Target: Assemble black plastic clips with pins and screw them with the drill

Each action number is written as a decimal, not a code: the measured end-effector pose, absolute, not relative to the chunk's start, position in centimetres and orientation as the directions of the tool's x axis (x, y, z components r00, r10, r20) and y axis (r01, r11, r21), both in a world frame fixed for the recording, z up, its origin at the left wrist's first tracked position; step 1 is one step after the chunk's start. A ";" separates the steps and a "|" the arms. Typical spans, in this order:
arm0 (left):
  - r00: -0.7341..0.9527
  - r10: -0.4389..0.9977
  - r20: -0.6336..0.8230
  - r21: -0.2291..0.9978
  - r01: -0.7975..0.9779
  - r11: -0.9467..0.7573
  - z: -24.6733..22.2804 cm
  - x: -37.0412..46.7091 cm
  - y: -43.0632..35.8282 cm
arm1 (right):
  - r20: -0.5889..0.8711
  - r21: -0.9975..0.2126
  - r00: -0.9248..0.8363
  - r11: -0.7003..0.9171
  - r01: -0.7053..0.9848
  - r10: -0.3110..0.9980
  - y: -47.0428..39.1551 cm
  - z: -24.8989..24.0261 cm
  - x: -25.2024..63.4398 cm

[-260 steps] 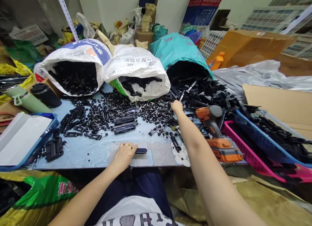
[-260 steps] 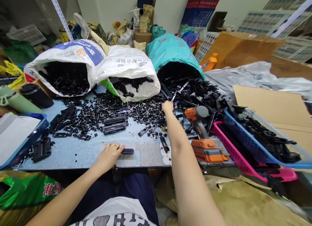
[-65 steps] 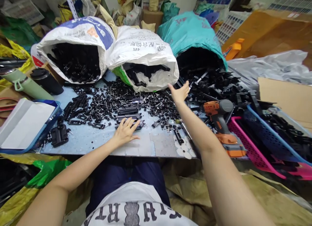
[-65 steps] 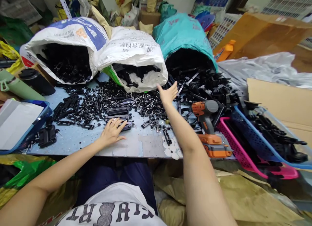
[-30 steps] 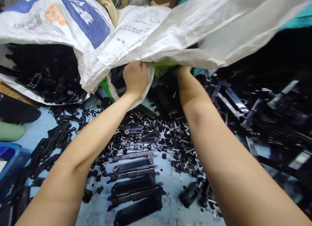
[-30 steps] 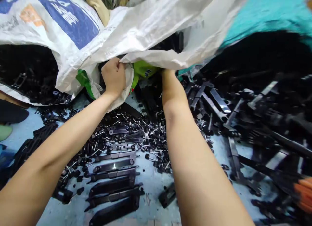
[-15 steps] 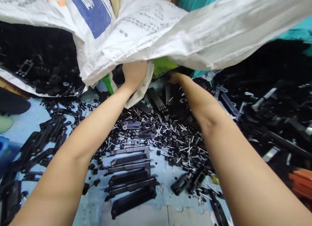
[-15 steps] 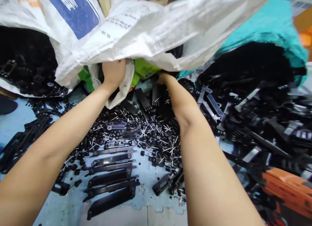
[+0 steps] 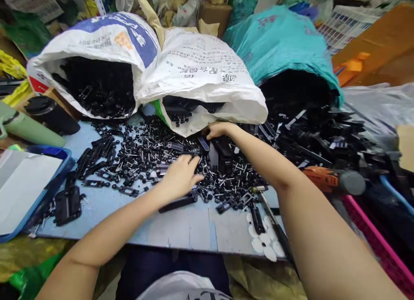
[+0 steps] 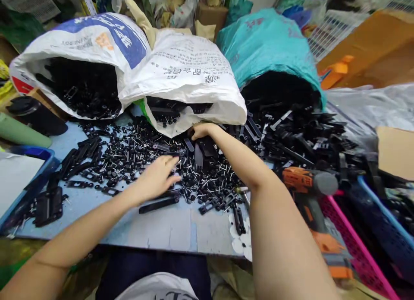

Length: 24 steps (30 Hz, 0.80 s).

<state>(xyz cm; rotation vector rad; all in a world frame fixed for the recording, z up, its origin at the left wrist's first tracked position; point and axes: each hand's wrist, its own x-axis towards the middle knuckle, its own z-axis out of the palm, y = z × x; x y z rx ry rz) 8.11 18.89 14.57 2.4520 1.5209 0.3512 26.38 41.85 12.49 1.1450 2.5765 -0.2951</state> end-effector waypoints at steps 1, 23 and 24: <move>0.428 0.903 0.035 0.301 0.857 -0.418 13.1 8.5 16.2 | -0.401 -0.086 -0.653 0.683 0.725 0.643 41.0 13.1 26.6; 0.319 0.931 0.177 0.163 0.923 -0.348 5.7 4.7 10.7 | -0.284 0.309 -0.593 0.657 0.688 0.754 25.7 12.8 26.1; 0.283 0.932 0.227 0.187 0.926 -0.327 6.1 4.2 10.6 | -0.272 0.316 -0.594 0.653 0.688 0.757 25.8 13.2 25.9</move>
